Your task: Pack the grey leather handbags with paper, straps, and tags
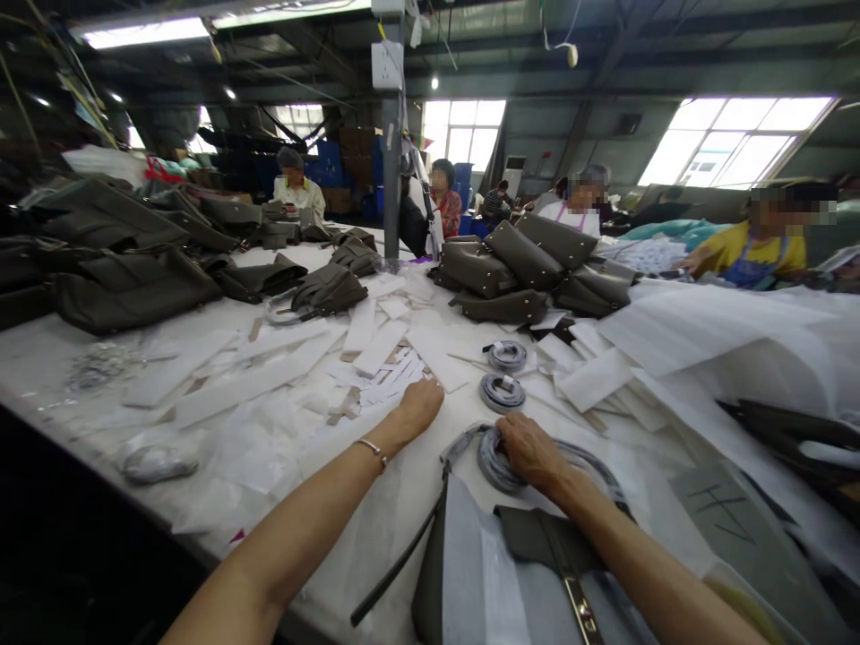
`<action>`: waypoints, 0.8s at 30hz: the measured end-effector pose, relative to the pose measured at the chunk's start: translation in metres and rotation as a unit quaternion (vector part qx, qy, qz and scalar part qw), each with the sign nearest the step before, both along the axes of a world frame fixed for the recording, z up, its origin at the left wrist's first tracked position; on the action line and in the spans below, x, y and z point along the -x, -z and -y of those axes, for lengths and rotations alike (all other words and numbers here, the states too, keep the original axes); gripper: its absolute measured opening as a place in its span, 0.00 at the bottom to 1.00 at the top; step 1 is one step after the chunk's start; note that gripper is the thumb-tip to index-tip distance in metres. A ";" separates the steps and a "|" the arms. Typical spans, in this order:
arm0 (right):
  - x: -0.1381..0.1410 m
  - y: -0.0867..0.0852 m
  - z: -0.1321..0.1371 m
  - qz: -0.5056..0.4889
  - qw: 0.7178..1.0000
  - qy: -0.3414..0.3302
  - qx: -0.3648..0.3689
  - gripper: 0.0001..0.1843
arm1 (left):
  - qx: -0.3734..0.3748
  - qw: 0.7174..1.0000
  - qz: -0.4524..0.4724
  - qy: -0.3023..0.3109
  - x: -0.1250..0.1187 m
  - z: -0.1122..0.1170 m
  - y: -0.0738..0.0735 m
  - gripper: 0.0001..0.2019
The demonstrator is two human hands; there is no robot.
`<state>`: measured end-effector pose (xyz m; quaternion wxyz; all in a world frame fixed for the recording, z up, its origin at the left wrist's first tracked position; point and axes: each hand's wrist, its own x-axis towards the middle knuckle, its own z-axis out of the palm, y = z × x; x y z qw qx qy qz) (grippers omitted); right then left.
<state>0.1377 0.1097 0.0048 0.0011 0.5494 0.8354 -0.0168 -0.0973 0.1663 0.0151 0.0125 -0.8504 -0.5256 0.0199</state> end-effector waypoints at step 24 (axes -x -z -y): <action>-0.038 0.063 -0.013 -0.206 0.975 -0.025 -0.086 0.18 | -0.015 0.996 0.071 0.060 0.022 -0.010 -0.006 0.12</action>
